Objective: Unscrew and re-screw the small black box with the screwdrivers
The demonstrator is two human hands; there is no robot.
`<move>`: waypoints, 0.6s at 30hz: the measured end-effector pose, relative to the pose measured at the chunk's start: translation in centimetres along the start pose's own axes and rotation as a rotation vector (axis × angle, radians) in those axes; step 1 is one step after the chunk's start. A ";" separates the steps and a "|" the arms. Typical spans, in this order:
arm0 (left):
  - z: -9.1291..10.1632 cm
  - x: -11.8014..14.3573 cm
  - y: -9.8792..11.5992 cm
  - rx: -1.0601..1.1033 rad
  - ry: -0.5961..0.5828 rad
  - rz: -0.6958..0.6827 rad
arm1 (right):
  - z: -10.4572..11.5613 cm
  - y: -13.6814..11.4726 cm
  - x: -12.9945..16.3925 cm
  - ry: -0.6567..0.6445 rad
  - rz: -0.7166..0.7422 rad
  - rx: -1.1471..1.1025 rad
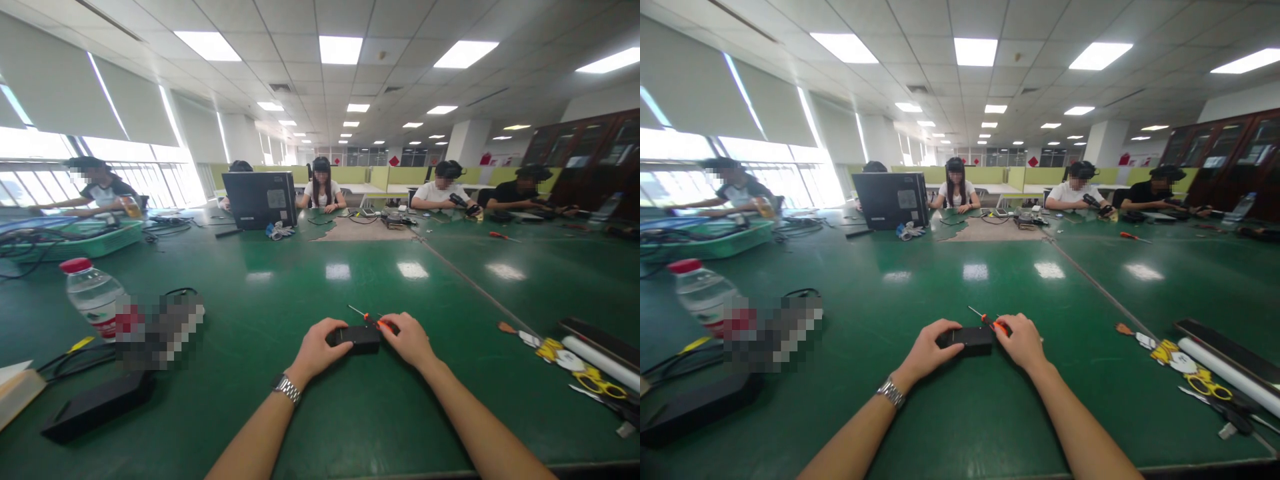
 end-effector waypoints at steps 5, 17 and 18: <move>0.4 -0.3 -0.2 -0.043 0.055 -0.008 | -0.4 -1.0 0.2 -0.100 -0.009 0.150; 0.9 -0.5 -0.9 -0.064 0.089 0.001 | 0.2 -1.5 0.6 -0.144 -0.084 0.167; 0.8 -0.5 -0.8 -0.068 0.085 -0.002 | 0.2 -1.5 0.6 -0.146 -0.089 0.169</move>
Point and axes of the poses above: each hand's wrist, its own x-axis away from the middle knuckle, its own z-axis out of the back of the hand, y = z × x, the point moved 7 cm from there along -x, towards the middle knuckle, and after that the axes turned 13 degrees about z, right-handed, at the moved point
